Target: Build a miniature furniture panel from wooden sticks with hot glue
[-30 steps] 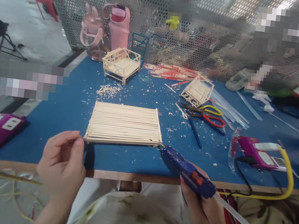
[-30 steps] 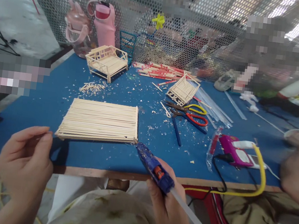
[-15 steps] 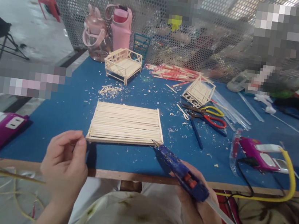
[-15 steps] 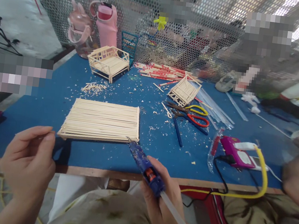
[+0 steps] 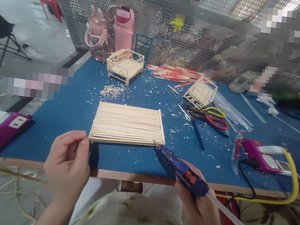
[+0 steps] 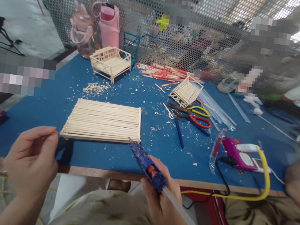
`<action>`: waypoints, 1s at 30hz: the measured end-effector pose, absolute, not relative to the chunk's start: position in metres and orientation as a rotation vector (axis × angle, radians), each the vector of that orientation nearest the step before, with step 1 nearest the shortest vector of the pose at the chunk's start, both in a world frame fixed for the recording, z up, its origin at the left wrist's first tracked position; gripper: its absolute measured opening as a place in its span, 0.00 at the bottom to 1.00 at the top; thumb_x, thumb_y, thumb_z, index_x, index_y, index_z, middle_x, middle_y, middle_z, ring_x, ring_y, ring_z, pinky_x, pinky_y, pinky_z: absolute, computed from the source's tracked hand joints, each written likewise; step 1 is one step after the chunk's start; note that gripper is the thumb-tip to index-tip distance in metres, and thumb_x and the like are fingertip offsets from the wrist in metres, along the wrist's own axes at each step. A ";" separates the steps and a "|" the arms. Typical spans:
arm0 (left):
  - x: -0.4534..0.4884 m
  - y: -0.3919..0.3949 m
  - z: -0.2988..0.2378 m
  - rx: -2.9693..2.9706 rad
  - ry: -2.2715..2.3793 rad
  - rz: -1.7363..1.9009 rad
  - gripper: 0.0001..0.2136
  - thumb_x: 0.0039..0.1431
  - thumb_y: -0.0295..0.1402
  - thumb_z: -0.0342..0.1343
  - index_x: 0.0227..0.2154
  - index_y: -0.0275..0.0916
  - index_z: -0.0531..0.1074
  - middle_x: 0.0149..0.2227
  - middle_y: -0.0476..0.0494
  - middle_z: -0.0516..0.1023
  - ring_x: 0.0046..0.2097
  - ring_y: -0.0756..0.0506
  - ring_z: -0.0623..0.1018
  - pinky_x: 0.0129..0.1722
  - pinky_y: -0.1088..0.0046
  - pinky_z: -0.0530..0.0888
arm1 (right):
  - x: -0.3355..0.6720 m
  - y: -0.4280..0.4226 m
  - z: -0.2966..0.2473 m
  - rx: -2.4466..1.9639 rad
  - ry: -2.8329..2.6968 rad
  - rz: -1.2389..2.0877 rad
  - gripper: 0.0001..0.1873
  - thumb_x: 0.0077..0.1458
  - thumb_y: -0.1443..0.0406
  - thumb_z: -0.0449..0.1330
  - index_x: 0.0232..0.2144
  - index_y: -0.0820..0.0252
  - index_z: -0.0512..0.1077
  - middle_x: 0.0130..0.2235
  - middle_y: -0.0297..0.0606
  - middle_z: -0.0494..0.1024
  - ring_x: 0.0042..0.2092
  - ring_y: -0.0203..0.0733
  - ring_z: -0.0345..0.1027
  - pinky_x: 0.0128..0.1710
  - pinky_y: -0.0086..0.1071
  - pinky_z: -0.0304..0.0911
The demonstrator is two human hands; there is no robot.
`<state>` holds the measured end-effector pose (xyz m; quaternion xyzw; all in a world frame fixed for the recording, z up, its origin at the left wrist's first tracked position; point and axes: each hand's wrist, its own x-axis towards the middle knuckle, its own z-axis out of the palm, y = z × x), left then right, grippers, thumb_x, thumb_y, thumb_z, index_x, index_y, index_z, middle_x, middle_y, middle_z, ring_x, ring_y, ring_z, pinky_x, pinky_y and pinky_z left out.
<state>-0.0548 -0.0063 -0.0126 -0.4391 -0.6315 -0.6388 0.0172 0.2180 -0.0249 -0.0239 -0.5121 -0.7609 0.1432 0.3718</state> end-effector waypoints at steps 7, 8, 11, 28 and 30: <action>-0.055 -0.007 -0.010 -1.368 -1.972 -1.942 0.03 0.57 0.30 0.57 0.34 0.42 0.74 0.36 0.45 0.77 0.39 0.46 0.77 0.38 0.68 0.76 | 0.220 -0.023 -0.024 -1.237 -1.933 0.358 0.19 0.62 0.63 0.53 0.55 0.57 0.65 0.46 0.45 0.77 0.46 0.45 0.73 0.44 0.35 0.71; -0.055 -0.006 -0.011 -1.374 -1.970 -1.942 0.03 0.57 0.30 0.58 0.34 0.43 0.74 0.36 0.45 0.77 0.39 0.46 0.77 0.38 0.68 0.76 | 0.220 -0.023 -0.024 -1.238 -1.931 0.361 0.19 0.62 0.63 0.53 0.55 0.57 0.65 0.46 0.45 0.77 0.46 0.46 0.74 0.43 0.36 0.71; -0.056 -0.005 -0.013 -1.409 -1.948 -1.941 0.03 0.57 0.31 0.58 0.34 0.42 0.74 0.36 0.45 0.77 0.39 0.46 0.77 0.39 0.68 0.75 | 0.220 -0.023 -0.025 -1.258 -1.933 0.368 0.19 0.62 0.62 0.53 0.55 0.57 0.65 0.47 0.45 0.77 0.46 0.47 0.74 0.43 0.36 0.71; -0.057 -0.003 -0.013 -1.489 -1.879 -1.867 0.03 0.56 0.28 0.58 0.34 0.41 0.74 0.36 0.44 0.76 0.40 0.46 0.77 0.40 0.66 0.74 | 0.209 -0.018 -0.019 -1.198 -2.019 0.206 0.20 0.61 0.63 0.53 0.55 0.55 0.63 0.44 0.42 0.80 0.43 0.46 0.78 0.38 0.34 0.73; -0.057 -0.003 -0.013 -1.486 -1.905 -1.858 0.03 0.56 0.29 0.58 0.34 0.42 0.74 0.36 0.44 0.76 0.40 0.45 0.77 0.40 0.65 0.74 | 0.210 -0.018 -0.021 -1.175 -2.005 0.214 0.20 0.61 0.63 0.53 0.56 0.54 0.63 0.44 0.42 0.81 0.42 0.45 0.78 0.37 0.33 0.73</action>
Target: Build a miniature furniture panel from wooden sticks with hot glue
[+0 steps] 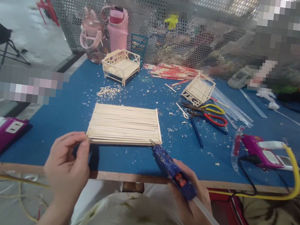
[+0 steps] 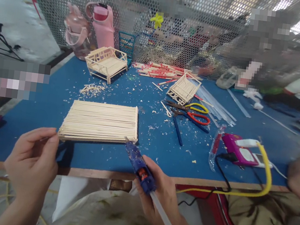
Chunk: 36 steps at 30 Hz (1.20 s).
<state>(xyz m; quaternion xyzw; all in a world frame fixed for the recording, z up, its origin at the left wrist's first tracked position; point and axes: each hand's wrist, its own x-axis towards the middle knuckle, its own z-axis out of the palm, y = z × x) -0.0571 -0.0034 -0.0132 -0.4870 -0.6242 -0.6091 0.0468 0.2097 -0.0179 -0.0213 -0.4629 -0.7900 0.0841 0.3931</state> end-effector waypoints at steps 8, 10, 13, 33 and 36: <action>-0.057 -0.004 -0.014 -1.512 -1.922 -1.841 0.04 0.57 0.29 0.58 0.35 0.43 0.74 0.37 0.43 0.76 0.42 0.44 0.76 0.42 0.63 0.73 | 0.219 -0.029 -0.034 -1.218 -1.937 0.166 0.19 0.61 0.61 0.53 0.54 0.55 0.64 0.43 0.42 0.81 0.40 0.44 0.78 0.37 0.33 0.72; -0.057 -0.003 -0.014 -1.507 -1.900 -1.846 0.04 0.57 0.29 0.58 0.35 0.42 0.74 0.37 0.42 0.76 0.42 0.44 0.76 0.42 0.63 0.74 | 0.222 -0.030 -0.036 -1.261 -1.911 0.195 0.19 0.61 0.61 0.54 0.54 0.55 0.64 0.44 0.42 0.81 0.41 0.45 0.78 0.39 0.33 0.72; -0.057 -0.003 -0.013 -1.542 -1.839 -1.753 0.05 0.56 0.29 0.59 0.36 0.41 0.74 0.38 0.41 0.76 0.43 0.43 0.76 0.44 0.61 0.73 | 0.224 -0.030 -0.034 -1.287 -1.906 0.191 0.19 0.60 0.62 0.54 0.54 0.55 0.65 0.45 0.43 0.80 0.43 0.46 0.78 0.40 0.35 0.72; 0.013 0.031 0.011 -2.335 -1.456 -0.974 0.07 0.59 0.30 0.56 0.36 0.44 0.79 0.49 0.36 0.76 0.53 0.34 0.71 0.52 0.44 0.67 | 0.220 -0.019 -0.005 -1.208 -1.999 0.239 0.17 0.61 0.64 0.52 0.53 0.54 0.64 0.38 0.38 0.83 0.34 0.42 0.79 0.31 0.29 0.73; 0.014 0.033 0.009 -2.314 -1.488 -1.025 0.06 0.58 0.30 0.57 0.35 0.44 0.78 0.49 0.38 0.77 0.53 0.36 0.72 0.53 0.45 0.68 | 0.218 -0.019 -0.005 -1.208 -1.986 0.229 0.16 0.62 0.63 0.52 0.52 0.54 0.63 0.38 0.38 0.83 0.34 0.42 0.79 0.32 0.29 0.73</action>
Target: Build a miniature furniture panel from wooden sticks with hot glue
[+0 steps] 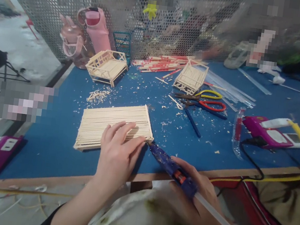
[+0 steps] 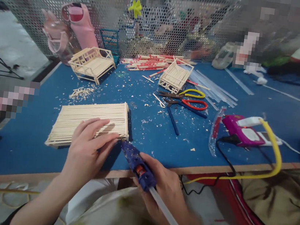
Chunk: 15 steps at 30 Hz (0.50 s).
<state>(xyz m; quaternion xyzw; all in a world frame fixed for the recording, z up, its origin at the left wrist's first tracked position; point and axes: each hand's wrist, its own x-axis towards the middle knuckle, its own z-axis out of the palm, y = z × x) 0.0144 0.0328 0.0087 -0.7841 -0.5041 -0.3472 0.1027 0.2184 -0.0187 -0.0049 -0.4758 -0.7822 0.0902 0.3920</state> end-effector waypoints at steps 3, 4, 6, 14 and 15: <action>0.016 0.036 0.011 -2.300 -1.520 -1.057 0.05 0.58 0.30 0.57 0.33 0.43 0.78 0.47 0.39 0.77 0.52 0.37 0.73 0.52 0.49 0.69 | 0.220 -0.020 -0.007 -1.194 -1.975 0.239 0.16 0.62 0.62 0.51 0.52 0.53 0.64 0.39 0.38 0.83 0.34 0.42 0.79 0.32 0.29 0.73; 0.016 0.037 0.012 -2.302 -1.522 -1.062 0.05 0.58 0.30 0.57 0.33 0.43 0.78 0.47 0.39 0.77 0.51 0.38 0.73 0.51 0.50 0.70 | 0.222 -0.021 -0.008 -1.191 -1.976 0.246 0.16 0.62 0.62 0.51 0.53 0.52 0.64 0.39 0.38 0.83 0.34 0.42 0.79 0.33 0.30 0.73; 0.016 0.039 0.014 -2.315 -1.513 -1.060 0.05 0.58 0.29 0.57 0.32 0.41 0.78 0.46 0.37 0.77 0.49 0.38 0.74 0.50 0.52 0.71 | 0.231 -0.023 -0.013 -1.211 -1.952 0.256 0.17 0.61 0.61 0.53 0.52 0.52 0.65 0.39 0.38 0.82 0.34 0.43 0.79 0.33 0.30 0.73; 0.018 0.033 0.014 -2.255 -1.459 -0.931 0.05 0.57 0.28 0.58 0.32 0.42 0.79 0.46 0.38 0.79 0.50 0.35 0.74 0.51 0.46 0.68 | 0.272 -0.023 -0.021 -1.369 -1.642 0.259 0.11 0.59 0.62 0.56 0.44 0.55 0.72 0.39 0.38 0.80 0.39 0.44 0.75 0.37 0.34 0.71; 0.018 0.032 0.013 -2.245 -1.446 -0.912 0.05 0.57 0.28 0.58 0.33 0.43 0.79 0.46 0.38 0.79 0.50 0.35 0.74 0.51 0.46 0.68 | 0.273 -0.022 -0.020 -1.376 -1.649 0.224 0.10 0.59 0.62 0.56 0.43 0.55 0.72 0.39 0.39 0.79 0.39 0.45 0.75 0.37 0.35 0.70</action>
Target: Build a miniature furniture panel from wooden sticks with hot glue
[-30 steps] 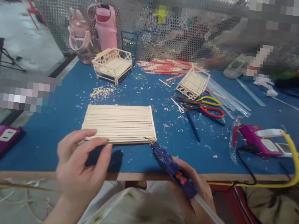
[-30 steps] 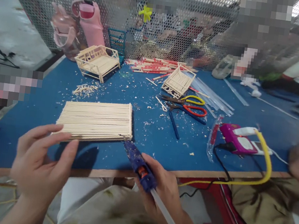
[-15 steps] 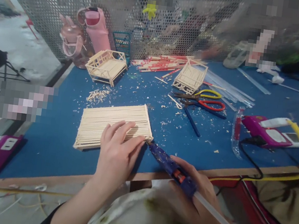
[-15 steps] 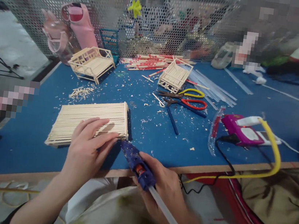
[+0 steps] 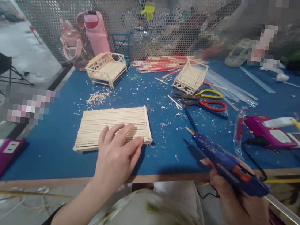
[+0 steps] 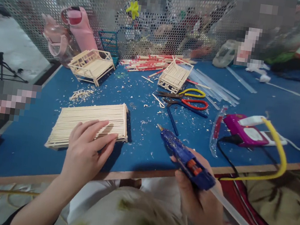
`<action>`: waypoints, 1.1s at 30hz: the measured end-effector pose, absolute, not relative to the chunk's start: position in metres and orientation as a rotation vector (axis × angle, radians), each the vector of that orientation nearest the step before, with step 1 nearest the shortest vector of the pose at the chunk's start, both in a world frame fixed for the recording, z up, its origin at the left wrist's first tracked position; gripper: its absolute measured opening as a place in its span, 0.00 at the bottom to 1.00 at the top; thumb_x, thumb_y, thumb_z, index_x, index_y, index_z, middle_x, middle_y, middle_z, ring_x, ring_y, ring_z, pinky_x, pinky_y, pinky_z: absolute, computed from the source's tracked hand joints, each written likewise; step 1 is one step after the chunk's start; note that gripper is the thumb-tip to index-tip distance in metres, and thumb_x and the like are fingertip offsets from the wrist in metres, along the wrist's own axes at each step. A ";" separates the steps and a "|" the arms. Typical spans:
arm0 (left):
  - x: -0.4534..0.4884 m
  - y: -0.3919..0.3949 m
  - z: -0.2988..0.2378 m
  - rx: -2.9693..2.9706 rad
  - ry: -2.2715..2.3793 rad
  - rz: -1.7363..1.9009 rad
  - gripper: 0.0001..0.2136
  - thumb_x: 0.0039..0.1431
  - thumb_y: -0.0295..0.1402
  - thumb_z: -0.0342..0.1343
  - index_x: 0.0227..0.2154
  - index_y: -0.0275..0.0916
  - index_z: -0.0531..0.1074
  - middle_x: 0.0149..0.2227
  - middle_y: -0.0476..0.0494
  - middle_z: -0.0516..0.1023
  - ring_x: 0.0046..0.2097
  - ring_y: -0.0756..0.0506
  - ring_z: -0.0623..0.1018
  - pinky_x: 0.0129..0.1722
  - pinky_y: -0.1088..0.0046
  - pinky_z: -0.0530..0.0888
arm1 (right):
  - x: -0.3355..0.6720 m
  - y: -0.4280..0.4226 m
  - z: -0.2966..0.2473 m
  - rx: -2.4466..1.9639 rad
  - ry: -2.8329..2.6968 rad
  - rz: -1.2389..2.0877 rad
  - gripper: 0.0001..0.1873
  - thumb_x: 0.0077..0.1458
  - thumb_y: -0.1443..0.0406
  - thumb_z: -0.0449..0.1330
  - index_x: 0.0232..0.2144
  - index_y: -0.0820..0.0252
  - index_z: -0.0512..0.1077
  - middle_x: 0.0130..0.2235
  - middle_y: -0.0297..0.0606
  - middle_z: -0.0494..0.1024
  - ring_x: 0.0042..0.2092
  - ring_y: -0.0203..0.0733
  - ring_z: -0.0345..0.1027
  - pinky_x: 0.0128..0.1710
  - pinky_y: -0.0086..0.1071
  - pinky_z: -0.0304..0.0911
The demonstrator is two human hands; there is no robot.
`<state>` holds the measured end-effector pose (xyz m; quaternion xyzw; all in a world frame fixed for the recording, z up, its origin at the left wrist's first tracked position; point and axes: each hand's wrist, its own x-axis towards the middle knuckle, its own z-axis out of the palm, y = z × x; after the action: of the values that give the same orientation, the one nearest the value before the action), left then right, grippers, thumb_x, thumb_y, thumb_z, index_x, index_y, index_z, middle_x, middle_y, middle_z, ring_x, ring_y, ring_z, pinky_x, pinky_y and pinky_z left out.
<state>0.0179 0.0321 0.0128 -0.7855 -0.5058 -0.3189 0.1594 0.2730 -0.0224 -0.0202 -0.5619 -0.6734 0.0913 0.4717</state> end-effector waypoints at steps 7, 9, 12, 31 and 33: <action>0.012 0.031 0.007 -2.237 -1.372 -0.840 0.07 0.58 0.27 0.57 0.37 0.44 0.78 0.46 0.40 0.80 0.48 0.37 0.75 0.52 0.49 0.68 | 0.292 0.019 0.000 -1.502 -1.593 -0.208 0.19 0.54 0.59 0.59 0.47 0.59 0.69 0.42 0.48 0.77 0.41 0.50 0.74 0.37 0.40 0.67; 0.010 0.034 0.007 -2.256 -1.353 -0.884 0.07 0.59 0.27 0.57 0.37 0.43 0.78 0.45 0.40 0.80 0.47 0.38 0.75 0.51 0.51 0.69 | 0.307 0.052 0.019 -1.611 -1.631 -0.304 0.24 0.51 0.56 0.59 0.49 0.59 0.68 0.44 0.49 0.76 0.41 0.52 0.73 0.35 0.41 0.66; 0.009 0.038 0.008 -2.304 -1.373 -0.993 0.06 0.60 0.28 0.56 0.36 0.42 0.78 0.42 0.40 0.80 0.44 0.40 0.76 0.47 0.55 0.71 | 0.324 0.111 0.055 -1.861 -1.710 -0.266 0.28 0.52 0.56 0.56 0.53 0.64 0.63 0.50 0.55 0.73 0.45 0.56 0.72 0.38 0.43 0.64; 0.017 0.044 0.034 -2.432 -1.936 -0.930 0.06 0.54 0.27 0.60 0.27 0.45 0.80 0.37 0.45 0.81 0.44 0.40 0.77 0.45 0.55 0.72 | 0.253 0.151 0.055 -1.292 -2.083 -0.334 0.14 0.58 0.66 0.52 0.44 0.62 0.73 0.41 0.47 0.77 0.44 0.48 0.68 0.44 0.40 0.60; 0.017 0.044 0.036 -2.449 -1.973 -0.919 0.05 0.54 0.28 0.61 0.26 0.45 0.80 0.37 0.45 0.81 0.44 0.40 0.76 0.45 0.56 0.71 | 0.230 0.108 0.043 -0.886 -2.262 -0.297 0.11 0.60 0.66 0.53 0.34 0.59 0.75 0.32 0.40 0.77 0.35 0.43 0.66 0.38 0.36 0.57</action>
<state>0.0175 0.0440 0.0357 -0.7458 -0.6007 -0.2800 -0.0673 0.2298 0.1077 0.0428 -0.3405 -0.8692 -0.1142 0.3400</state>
